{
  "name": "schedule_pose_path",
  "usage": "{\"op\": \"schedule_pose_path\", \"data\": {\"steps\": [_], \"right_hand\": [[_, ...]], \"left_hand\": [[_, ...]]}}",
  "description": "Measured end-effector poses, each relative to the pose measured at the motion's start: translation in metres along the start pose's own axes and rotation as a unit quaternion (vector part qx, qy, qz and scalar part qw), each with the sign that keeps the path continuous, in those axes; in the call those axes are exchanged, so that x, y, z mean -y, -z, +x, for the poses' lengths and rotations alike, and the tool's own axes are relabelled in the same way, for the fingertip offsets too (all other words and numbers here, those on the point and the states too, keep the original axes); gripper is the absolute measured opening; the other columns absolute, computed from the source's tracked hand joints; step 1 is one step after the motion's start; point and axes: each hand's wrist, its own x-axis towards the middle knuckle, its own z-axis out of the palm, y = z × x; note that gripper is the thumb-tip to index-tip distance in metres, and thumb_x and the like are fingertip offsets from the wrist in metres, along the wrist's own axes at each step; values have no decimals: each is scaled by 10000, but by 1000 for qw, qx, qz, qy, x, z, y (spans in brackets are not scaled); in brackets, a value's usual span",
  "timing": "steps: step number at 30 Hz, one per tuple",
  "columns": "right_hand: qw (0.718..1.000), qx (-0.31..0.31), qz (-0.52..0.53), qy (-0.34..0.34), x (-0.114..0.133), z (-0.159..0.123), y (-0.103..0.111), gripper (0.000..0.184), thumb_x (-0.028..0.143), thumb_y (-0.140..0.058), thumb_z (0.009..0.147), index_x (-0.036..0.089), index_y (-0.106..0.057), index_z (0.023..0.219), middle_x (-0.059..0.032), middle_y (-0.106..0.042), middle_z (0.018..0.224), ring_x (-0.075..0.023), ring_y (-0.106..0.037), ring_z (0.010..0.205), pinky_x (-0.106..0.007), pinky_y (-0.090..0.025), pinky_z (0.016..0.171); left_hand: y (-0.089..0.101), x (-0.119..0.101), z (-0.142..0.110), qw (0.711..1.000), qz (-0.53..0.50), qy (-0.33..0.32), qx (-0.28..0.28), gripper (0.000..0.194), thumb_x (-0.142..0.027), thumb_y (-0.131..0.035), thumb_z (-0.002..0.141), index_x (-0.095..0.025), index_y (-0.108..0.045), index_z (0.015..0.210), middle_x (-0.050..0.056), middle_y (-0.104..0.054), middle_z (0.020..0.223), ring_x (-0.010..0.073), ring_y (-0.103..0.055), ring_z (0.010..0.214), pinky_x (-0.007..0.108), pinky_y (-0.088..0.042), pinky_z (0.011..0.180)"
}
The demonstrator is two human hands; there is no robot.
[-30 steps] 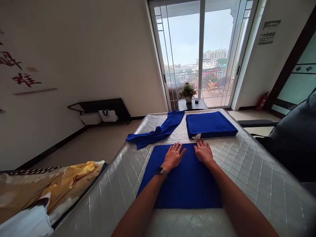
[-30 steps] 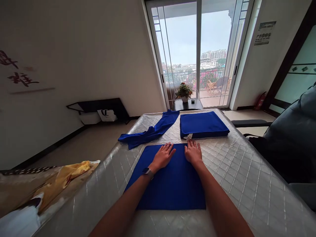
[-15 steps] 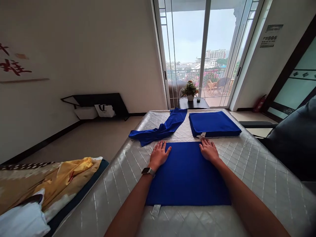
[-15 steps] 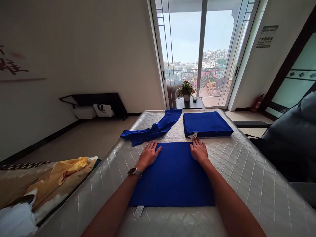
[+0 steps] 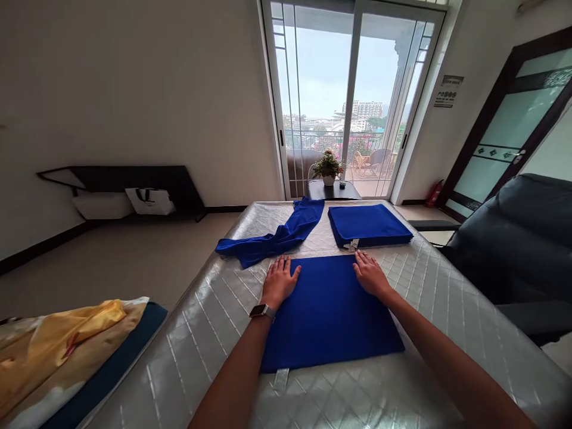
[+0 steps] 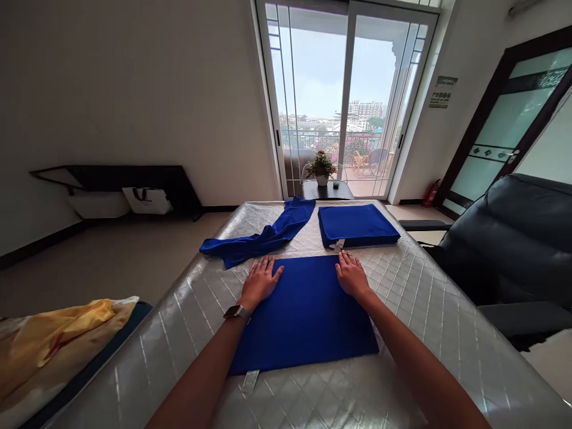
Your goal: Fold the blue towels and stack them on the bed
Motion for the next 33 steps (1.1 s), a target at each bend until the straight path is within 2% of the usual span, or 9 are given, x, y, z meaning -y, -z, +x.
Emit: {"op": "schedule_pose_path", "data": {"steps": [6,18,24,26,28,30,33], "right_hand": [[998,58,11,-15,3,-18,-9,692,454,-192,1057,64,-213,1628,-87,-161,1703,-211,-112,1578,-402,-96,1269],[997,51,51,-14,-2,-25,-7,701,447,-185,1051,48,-201,1627,-104,-149,1702,-207,-103,1579,-404,-80,1270],[997,41,65,-16,-2,-25,-8,696,441,-194,1048,52,-211,1625,-95,-161,1700,-210,-118,1578,-411,-73,1271],[997,37,69,-16,-2,-25,-9,696,442,-195,1048,52,-214,1624,-94,-163,1699,-213,-119,1578,-414,-74,1271],[997,34,71,-16,-2,-25,-9,694,443,-195,1048,55,-219,1624,-93,-166,1698,-214,-118,1578,-415,-73,1272],[997,33,71,-16,-2,-25,-8,693,442,-195,1049,55,-223,1623,-94,-169,1697,-217,-118,1578,-420,-78,1272],[998,39,58,-6,-4,-27,-7,662,374,-199,1045,49,-221,1622,-98,-162,1698,-220,-113,1578,-427,-90,1272]], "left_hand": [[0,-1,0,1000,-5,2,-2,751,-591,-260,1036,-78,-350,1577,186,-335,1649,306,-302,1535,463,-221,1264],[-8,3,8,1000,6,-14,-3,751,-587,-258,1036,-77,-341,1580,191,-322,1651,311,-294,1538,483,-239,1256],[0,7,18,999,-7,7,44,725,-569,-216,1044,-99,-337,1584,203,-322,1644,319,-303,1532,529,-272,1232],[7,-8,19,1000,3,5,22,744,-572,-232,1043,-62,-345,1573,242,-305,1641,350,-287,1534,542,-271,1228],[11,-38,16,999,9,-39,-26,737,-561,-245,1047,-40,-382,1550,261,-309,1636,358,-281,1536,536,-275,1228],[12,-81,7,991,-1,-123,-57,690,-533,-245,1057,-56,-455,1510,243,-385,1608,325,-328,1522,498,-304,1226],[5,-151,-11,971,-41,-228,-54,633,-512,-257,1064,-105,-521,1470,189,-479,1566,276,-396,1492,451,-330,1226]]}}
